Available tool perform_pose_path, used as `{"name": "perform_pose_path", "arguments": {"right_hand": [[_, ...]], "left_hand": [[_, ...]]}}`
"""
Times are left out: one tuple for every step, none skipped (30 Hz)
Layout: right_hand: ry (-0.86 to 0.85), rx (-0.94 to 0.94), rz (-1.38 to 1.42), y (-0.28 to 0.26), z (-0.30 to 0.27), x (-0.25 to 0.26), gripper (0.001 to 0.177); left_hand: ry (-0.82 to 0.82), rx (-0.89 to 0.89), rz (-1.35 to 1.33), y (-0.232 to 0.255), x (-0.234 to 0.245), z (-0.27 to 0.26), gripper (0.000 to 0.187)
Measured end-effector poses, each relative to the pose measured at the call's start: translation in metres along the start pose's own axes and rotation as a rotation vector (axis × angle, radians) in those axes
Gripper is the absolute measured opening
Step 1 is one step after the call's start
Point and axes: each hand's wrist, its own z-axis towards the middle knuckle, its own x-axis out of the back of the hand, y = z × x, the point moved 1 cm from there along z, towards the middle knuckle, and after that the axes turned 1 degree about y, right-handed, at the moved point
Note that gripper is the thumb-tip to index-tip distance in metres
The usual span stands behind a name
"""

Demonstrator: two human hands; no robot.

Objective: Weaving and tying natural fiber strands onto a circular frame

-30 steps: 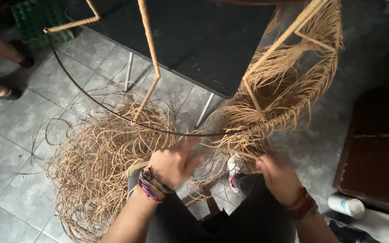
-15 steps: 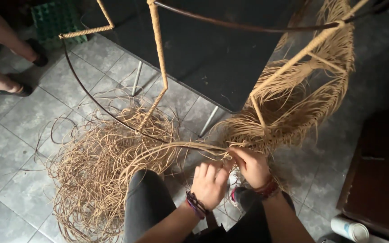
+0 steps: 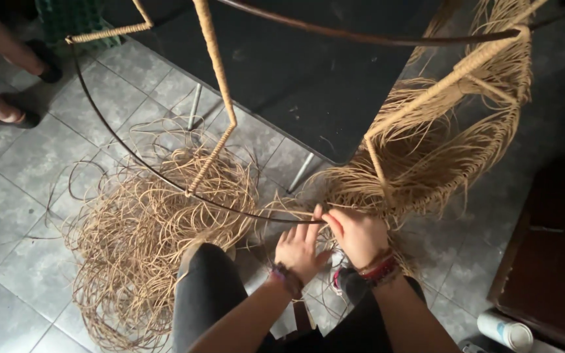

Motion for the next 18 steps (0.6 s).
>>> {"name": "perform_pose_path", "arguments": {"right_hand": [[0.022,-0.036,-0.022,0.0,-0.006,-0.009,0.013],[0.045,-0.072,-0.045,0.0,-0.013,-0.017,0.017],[0.044,-0.077,-0.049,-0.009,-0.02,-0.013,0.017],[0.121,-0.191,0.142,-0.017,-0.026,-0.008,0.03],[0.2,-0.303,0.33,-0.024,-0.032,-0.003,0.052],[0.2,-0.306,0.324,-0.026,-0.041,-0.003,0.052],[0.19,-0.479,0.731,-0.028,-0.051,-0.005,0.048],[0.176,-0.647,1.141,-0.031,-0.062,-0.008,0.045],[0.174,-0.654,1.142,-0.032,-0.069,-0.005,0.045],[0.081,-0.65,1.057,-0.032,-0.077,-0.001,0.027],[-0.004,-0.636,0.972,-0.032,-0.08,0.002,0.023],[0.0,-0.635,0.974,-0.032,-0.078,0.008,0.023],[-0.083,-0.655,1.047,-0.033,-0.078,0.014,0.03],[-0.168,-0.674,1.119,-0.034,-0.078,0.02,0.037],[-0.166,-0.673,1.119,-0.027,-0.08,0.023,0.037],[-0.192,-0.582,1.166,-0.021,-0.081,0.027,0.037],[-0.218,-0.491,1.214,-0.016,-0.084,0.03,0.038],[-0.216,-0.492,1.215,-0.005,-0.087,0.022,0.038]], "left_hand": [[0.304,-0.059,0.008,0.004,0.004,0.006,0.096],[0.608,-0.116,0.015,0.009,0.007,0.01,0.093],[0.605,-0.121,0.012,0.01,0.004,0.013,0.093],[0.588,-0.054,-0.028,0.011,0.001,0.015,0.06],[0.572,0.014,-0.07,0.013,-0.003,0.019,0.029],[0.571,0.009,-0.075,0.012,0.0,0.012,0.029],[0.332,-0.013,-0.168,0.009,0.001,0.005,0.053],[0.091,-0.037,-0.257,0.006,0.002,-0.002,0.076],[0.083,-0.036,-0.257,0.008,0.015,-0.014,0.076],[0.011,-0.131,-0.444,0.011,0.028,-0.027,0.059],[-0.054,-0.23,-0.627,0.013,0.043,-0.035,0.043],[-0.054,-0.233,-0.624,0.013,0.047,-0.04,0.043],[-0.085,-0.333,-0.656,0.014,0.05,-0.047,0.036],[-0.116,-0.434,-0.687,0.015,0.053,-0.054,0.031],[-0.115,-0.435,-0.686,0.018,0.062,-0.054,0.031],[0.003,-0.545,-0.625,0.021,0.074,-0.054,0.017],[0.117,-0.655,-0.56,0.024,0.085,-0.056,0.007],[0.116,-0.655,-0.558,0.022,0.078,-0.045,0.007]]}}
